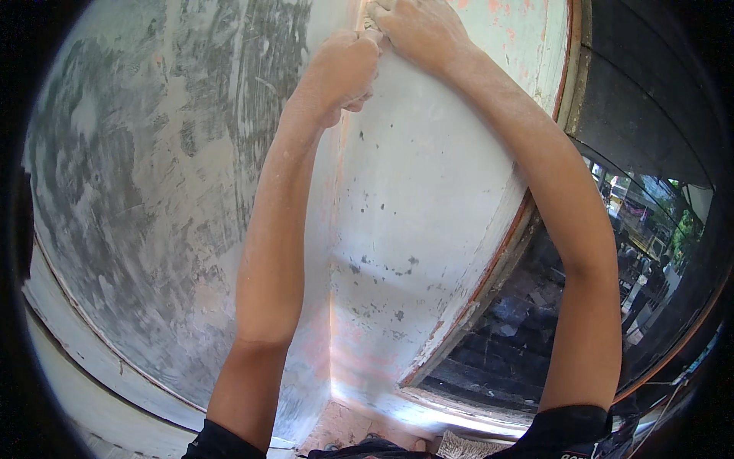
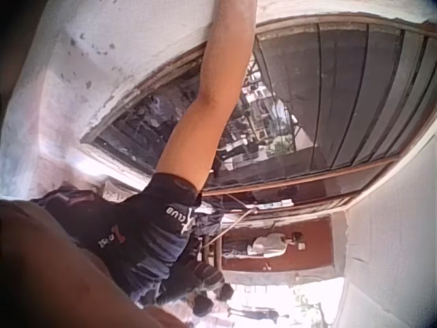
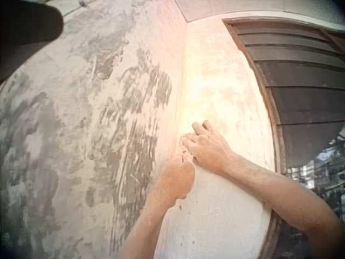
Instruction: The person scrapes old paint or plaster from a wall corner using a metal putty knife.
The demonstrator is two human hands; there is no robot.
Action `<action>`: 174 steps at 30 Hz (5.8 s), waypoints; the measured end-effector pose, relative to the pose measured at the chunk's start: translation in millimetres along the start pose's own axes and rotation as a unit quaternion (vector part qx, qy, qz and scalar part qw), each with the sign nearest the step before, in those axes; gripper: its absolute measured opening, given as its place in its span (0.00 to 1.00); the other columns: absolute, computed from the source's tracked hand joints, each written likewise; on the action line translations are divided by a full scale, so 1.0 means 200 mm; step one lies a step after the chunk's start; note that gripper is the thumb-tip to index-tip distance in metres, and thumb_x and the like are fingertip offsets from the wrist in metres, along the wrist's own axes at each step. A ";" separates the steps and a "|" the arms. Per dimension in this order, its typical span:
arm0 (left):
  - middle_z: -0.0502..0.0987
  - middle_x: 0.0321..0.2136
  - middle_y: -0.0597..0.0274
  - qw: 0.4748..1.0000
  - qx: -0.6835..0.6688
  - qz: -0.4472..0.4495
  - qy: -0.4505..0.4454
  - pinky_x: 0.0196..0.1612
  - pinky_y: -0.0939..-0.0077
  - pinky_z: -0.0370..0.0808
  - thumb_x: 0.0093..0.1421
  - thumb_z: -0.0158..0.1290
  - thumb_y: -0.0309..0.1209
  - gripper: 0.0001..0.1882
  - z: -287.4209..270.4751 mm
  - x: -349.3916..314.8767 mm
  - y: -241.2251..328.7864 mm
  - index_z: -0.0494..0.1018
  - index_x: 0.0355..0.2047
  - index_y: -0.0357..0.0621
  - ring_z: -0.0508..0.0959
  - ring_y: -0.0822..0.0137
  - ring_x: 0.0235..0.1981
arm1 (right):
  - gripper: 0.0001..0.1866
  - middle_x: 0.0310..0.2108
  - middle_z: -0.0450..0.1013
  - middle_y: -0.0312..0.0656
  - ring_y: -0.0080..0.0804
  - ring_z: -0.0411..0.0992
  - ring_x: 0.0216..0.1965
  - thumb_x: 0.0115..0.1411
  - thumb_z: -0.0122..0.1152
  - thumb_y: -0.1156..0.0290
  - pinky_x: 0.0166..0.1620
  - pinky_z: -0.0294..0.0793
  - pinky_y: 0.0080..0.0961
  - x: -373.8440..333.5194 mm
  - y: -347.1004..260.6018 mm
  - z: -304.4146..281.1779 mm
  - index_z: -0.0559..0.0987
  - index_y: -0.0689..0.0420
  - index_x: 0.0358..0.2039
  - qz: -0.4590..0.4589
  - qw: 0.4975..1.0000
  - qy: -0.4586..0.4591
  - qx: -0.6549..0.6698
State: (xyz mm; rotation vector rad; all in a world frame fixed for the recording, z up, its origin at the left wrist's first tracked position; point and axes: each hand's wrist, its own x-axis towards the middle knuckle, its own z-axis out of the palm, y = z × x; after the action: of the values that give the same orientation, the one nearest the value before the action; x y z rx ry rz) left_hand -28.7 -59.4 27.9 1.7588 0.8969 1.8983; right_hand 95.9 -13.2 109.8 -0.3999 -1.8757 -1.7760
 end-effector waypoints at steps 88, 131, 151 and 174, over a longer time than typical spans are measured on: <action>0.72 0.25 0.46 0.959 0.250 0.127 -0.031 0.20 0.66 0.72 0.60 0.40 0.22 0.14 -0.05 0.08 0.02 0.71 0.42 0.26 0.76 0.58 0.20 | 0.09 0.32 0.80 0.41 0.38 0.69 0.43 0.57 0.55 0.67 0.53 0.61 0.40 0.03 0.00 -0.03 0.81 0.57 0.32 0.044 0.999 -0.005 -0.021; 0.82 0.32 0.42 0.941 0.319 0.080 -0.085 0.34 0.62 0.80 0.63 0.39 0.31 0.21 -0.06 0.13 0.16 0.73 0.43 0.25 0.83 0.57 0.24 | 0.09 0.29 0.79 0.38 0.37 0.69 0.44 0.57 0.56 0.65 0.54 0.59 0.47 0.08 0.10 0.00 0.81 0.54 0.28 0.039 0.998 0.033 -0.038; 0.80 0.29 0.41 0.970 0.231 0.055 -0.047 0.31 0.62 0.79 0.65 0.36 0.33 0.22 -0.06 0.14 0.14 0.74 0.41 0.24 0.82 0.56 0.24 | 0.09 0.30 0.79 0.38 0.37 0.70 0.45 0.58 0.55 0.65 0.56 0.57 0.54 0.08 0.06 -0.03 0.81 0.55 0.31 0.081 0.995 -0.027 -0.046; 0.73 0.21 0.51 0.988 0.151 0.025 -0.008 0.23 0.60 0.70 0.64 0.37 0.34 0.16 -0.02 0.11 0.17 0.70 0.34 0.32 0.71 0.61 0.17 | 0.09 0.31 0.79 0.38 0.38 0.70 0.46 0.60 0.56 0.65 0.55 0.57 0.59 0.09 0.09 -0.03 0.80 0.55 0.30 0.064 0.995 -0.024 -0.068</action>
State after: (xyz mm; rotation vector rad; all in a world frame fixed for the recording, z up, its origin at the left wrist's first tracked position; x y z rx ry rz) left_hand -31.7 -69.5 66.1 1.9800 1.1994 1.8528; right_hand 91.6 -20.0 135.5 -0.6045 -1.7241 -1.8274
